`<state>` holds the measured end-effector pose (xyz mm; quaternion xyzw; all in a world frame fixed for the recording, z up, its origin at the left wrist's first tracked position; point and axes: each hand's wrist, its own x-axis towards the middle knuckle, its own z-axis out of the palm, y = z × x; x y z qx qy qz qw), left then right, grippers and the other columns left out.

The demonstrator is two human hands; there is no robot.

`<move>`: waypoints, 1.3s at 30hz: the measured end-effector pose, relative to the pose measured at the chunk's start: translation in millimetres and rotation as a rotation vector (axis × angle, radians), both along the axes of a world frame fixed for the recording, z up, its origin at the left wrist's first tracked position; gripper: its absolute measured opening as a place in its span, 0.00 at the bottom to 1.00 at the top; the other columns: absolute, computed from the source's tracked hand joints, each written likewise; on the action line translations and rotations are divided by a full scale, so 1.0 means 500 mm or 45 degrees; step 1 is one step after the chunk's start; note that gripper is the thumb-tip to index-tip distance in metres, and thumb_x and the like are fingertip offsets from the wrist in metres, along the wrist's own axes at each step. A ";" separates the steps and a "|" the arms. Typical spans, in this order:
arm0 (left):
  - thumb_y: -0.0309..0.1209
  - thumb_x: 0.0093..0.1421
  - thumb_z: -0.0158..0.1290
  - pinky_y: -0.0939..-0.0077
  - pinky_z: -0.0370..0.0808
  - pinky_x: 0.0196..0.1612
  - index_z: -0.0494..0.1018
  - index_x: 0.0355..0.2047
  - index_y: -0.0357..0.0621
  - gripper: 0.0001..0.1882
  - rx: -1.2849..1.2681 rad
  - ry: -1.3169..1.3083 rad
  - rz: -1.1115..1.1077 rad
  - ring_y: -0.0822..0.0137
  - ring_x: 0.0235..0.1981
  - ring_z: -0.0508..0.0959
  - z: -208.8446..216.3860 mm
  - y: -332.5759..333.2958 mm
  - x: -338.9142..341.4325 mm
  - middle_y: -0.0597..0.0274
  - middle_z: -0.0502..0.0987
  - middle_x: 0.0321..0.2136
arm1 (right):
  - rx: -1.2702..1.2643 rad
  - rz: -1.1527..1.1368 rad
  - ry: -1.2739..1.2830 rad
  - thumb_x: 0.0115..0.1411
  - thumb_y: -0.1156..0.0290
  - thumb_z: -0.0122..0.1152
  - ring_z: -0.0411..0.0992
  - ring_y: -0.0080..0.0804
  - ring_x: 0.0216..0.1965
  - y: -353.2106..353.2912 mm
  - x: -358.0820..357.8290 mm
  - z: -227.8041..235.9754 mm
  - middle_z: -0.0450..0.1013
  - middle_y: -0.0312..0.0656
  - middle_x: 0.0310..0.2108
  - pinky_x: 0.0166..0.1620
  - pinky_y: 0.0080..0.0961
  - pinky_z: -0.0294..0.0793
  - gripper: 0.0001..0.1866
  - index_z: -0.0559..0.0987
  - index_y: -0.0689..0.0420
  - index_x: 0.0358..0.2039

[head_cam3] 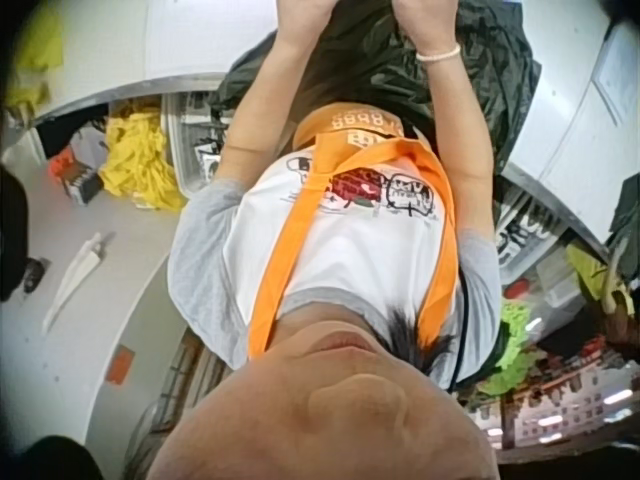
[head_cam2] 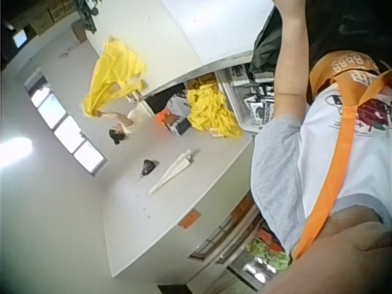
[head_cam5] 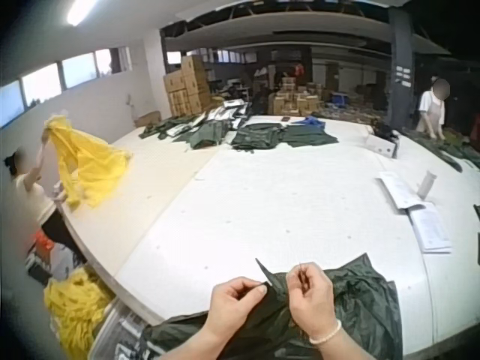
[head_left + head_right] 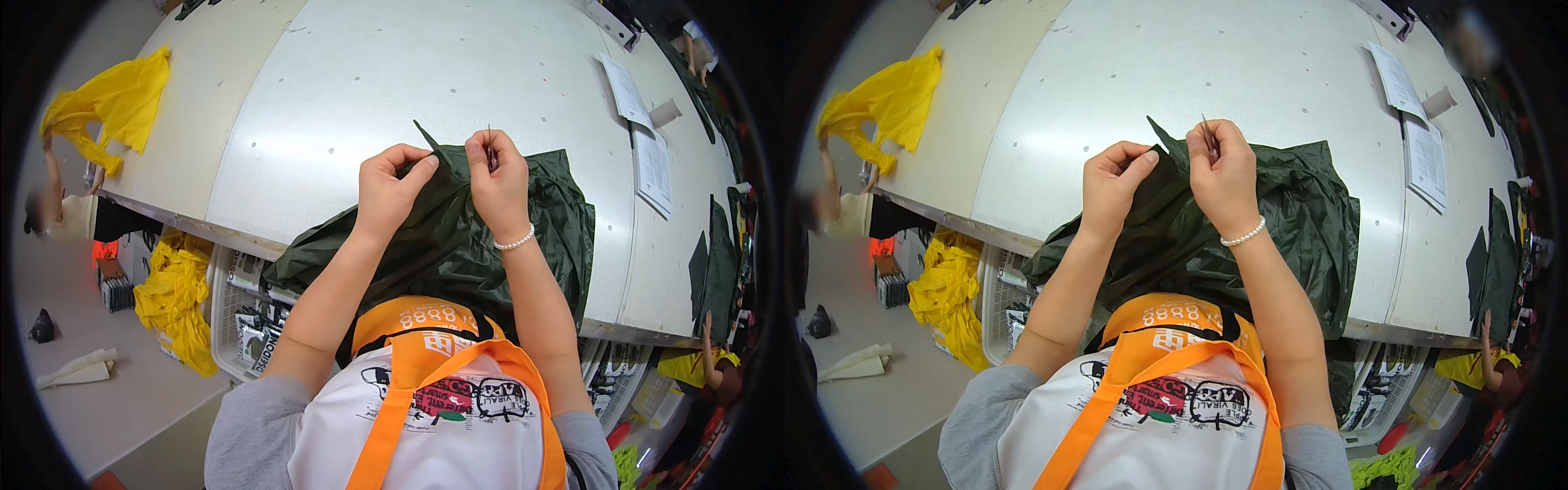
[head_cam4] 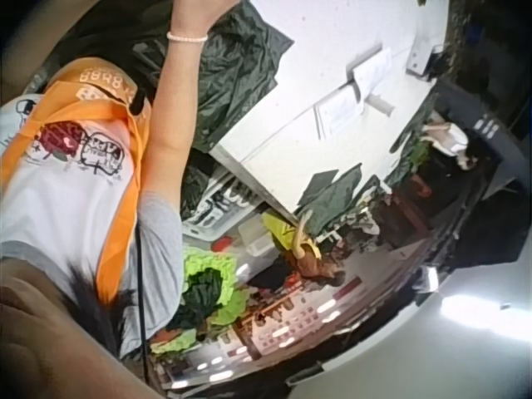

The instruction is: The person unfolds a dark green jacket on a white table, smooths it out, and then folds it in half. They then fold the sleeves inward and fold the jacket in half again, creating a compact bundle.

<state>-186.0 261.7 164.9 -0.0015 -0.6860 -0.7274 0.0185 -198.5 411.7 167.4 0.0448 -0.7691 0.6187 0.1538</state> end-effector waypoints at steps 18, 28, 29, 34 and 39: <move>0.22 0.55 0.54 0.84 0.71 0.36 0.77 0.29 0.35 0.03 0.394 -0.117 0.007 0.76 0.29 0.76 -0.012 -0.007 -0.008 0.63 0.79 0.27 | 0.211 0.150 0.097 0.56 0.71 0.61 0.70 0.34 0.27 -0.021 0.023 -0.015 0.70 0.43 0.31 0.32 0.26 0.71 0.11 0.70 0.61 0.35; 0.22 0.55 0.55 0.85 0.71 0.35 0.78 0.29 0.35 0.04 0.398 -0.128 0.036 0.77 0.28 0.76 -0.010 -0.010 -0.007 0.63 0.79 0.26 | 0.037 0.041 -0.006 0.57 0.73 0.61 0.69 0.26 0.25 -0.033 0.018 -0.026 0.71 0.41 0.29 0.30 0.21 0.70 0.09 0.71 0.61 0.35; 0.22 0.54 0.55 0.86 0.70 0.34 0.78 0.29 0.35 0.04 0.407 -0.137 0.040 0.78 0.27 0.75 -0.009 -0.008 -0.008 0.64 0.78 0.25 | -0.043 0.065 -0.022 0.57 0.72 0.61 0.68 0.23 0.25 -0.031 0.017 -0.025 0.71 0.40 0.29 0.30 0.20 0.70 0.10 0.71 0.61 0.36; 0.23 0.55 0.56 0.86 0.69 0.33 0.78 0.30 0.33 0.04 0.273 -0.052 0.036 0.79 0.27 0.74 -0.016 -0.004 -0.010 0.65 0.78 0.25 | -0.249 0.189 -0.104 0.53 0.71 0.65 0.63 0.17 0.24 -0.028 0.008 -0.015 0.70 0.34 0.25 0.29 0.15 0.66 0.11 0.76 0.61 0.35; 0.23 0.55 0.57 0.86 0.69 0.33 0.77 0.29 0.34 0.04 0.035 0.058 0.127 0.80 0.27 0.72 -0.030 -0.004 -0.024 0.68 0.77 0.25 | -0.359 0.024 -0.190 0.57 0.70 0.60 0.61 0.17 0.21 -0.014 -0.023 -0.007 0.67 0.32 0.19 0.26 0.16 0.63 0.09 0.76 0.64 0.28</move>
